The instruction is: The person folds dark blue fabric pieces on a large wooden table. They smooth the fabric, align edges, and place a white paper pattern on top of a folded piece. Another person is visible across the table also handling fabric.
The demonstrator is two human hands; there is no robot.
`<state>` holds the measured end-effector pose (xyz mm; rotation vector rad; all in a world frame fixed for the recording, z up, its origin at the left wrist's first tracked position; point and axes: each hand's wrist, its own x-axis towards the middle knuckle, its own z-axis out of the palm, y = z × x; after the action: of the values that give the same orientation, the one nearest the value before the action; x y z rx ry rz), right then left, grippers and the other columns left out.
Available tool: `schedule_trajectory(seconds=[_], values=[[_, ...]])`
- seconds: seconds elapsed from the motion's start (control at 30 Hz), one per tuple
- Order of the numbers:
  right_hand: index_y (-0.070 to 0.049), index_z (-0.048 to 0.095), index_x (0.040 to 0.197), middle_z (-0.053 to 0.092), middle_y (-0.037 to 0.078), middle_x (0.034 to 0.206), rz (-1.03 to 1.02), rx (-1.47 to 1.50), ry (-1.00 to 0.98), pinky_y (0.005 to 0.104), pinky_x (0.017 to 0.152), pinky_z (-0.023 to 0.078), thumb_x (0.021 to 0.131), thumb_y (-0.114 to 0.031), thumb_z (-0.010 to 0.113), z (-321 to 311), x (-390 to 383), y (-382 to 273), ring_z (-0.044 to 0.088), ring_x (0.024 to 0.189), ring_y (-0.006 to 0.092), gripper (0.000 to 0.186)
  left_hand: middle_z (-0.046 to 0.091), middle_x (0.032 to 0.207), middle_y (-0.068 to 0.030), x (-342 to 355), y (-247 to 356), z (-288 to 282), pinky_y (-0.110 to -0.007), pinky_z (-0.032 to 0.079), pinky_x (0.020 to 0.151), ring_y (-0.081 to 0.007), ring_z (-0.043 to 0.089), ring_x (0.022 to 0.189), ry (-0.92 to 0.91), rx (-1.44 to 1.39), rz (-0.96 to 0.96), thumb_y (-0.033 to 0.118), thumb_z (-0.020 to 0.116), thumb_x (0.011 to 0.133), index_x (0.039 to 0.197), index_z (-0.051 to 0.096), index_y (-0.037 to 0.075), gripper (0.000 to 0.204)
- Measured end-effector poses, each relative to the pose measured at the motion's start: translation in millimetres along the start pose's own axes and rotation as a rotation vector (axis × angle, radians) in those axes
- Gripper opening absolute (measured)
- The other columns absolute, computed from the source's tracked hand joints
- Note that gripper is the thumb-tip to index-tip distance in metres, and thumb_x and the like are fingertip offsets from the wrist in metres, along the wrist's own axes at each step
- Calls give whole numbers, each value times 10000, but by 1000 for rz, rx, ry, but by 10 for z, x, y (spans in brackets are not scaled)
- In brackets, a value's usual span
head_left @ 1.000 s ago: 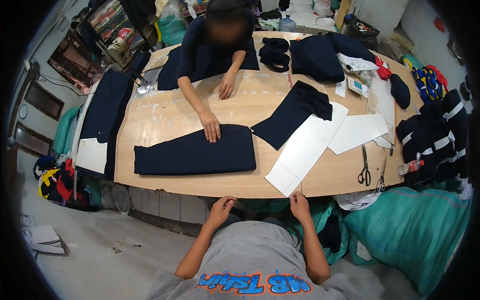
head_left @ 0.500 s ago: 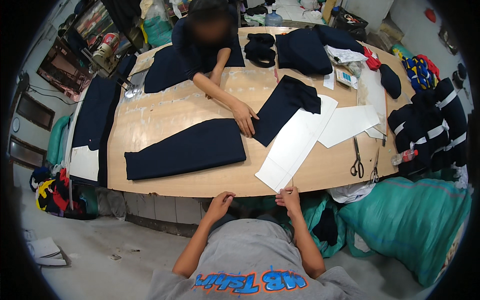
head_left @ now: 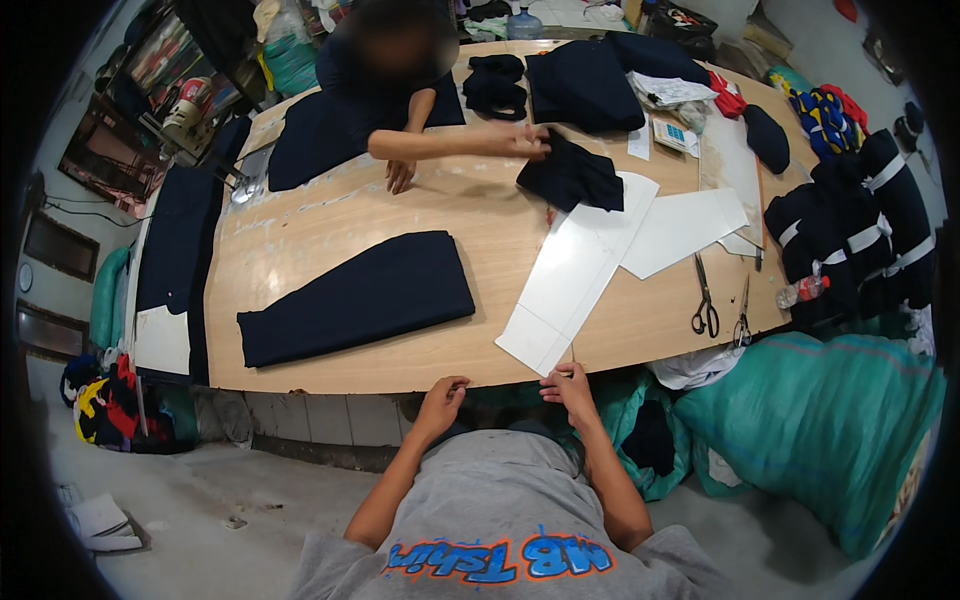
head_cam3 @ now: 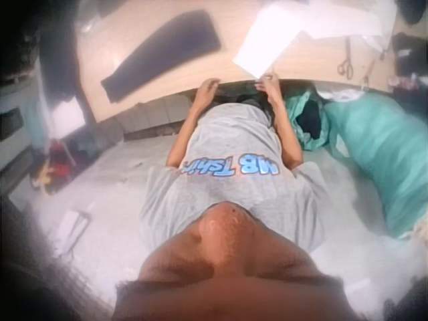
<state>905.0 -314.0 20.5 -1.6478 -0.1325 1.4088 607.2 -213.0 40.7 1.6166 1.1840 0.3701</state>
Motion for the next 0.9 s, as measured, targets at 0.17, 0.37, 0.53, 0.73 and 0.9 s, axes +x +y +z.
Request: schedule_trajectory(seconds=[0.17,0.37,0.53,0.73,0.9], values=[[8,510,1304,761,201,1023,3,11,-12,334,684,608,1008,-142,599,-43,-9,-18,749,789,235,343,735,1192,-113,-21,-32,0,-323,560,883,-200,689,993,-6,21,-34,130,630,1083,1282,706,40,232],[-18,609,1186,764,142,936,-79,-158,10,313,628,584,1032,-137,565,-38,-33,-78,719,710,180,199,749,1119,-111,-97,17,-33,-295,557,836,-153,685,914,60,-78,-19,111,628,1083,1263,708,17,219],[-34,643,1162,745,107,877,-267,-261,19,290,578,546,1065,-124,550,58,51,-73,686,682,141,162,735,1063,-124,32,33,-292,-329,557,795,-189,705,906,267,15,103,89,628,1076,1229,708,23,185],[-48,645,1232,709,88,937,-318,-350,-87,261,606,523,1091,-112,526,449,128,-340,663,752,129,195,691,1136,-134,751,585,-661,-424,542,939,-336,674,1078,365,388,408,108,705,1005,1212,701,57,213],[-59,665,1221,730,88,930,-329,-338,-92,283,625,535,1089,-136,537,532,68,-258,669,737,129,199,669,1148,-105,1202,607,-782,-450,543,941,-328,655,1105,268,671,421,170,753,968,1202,700,80,256]])
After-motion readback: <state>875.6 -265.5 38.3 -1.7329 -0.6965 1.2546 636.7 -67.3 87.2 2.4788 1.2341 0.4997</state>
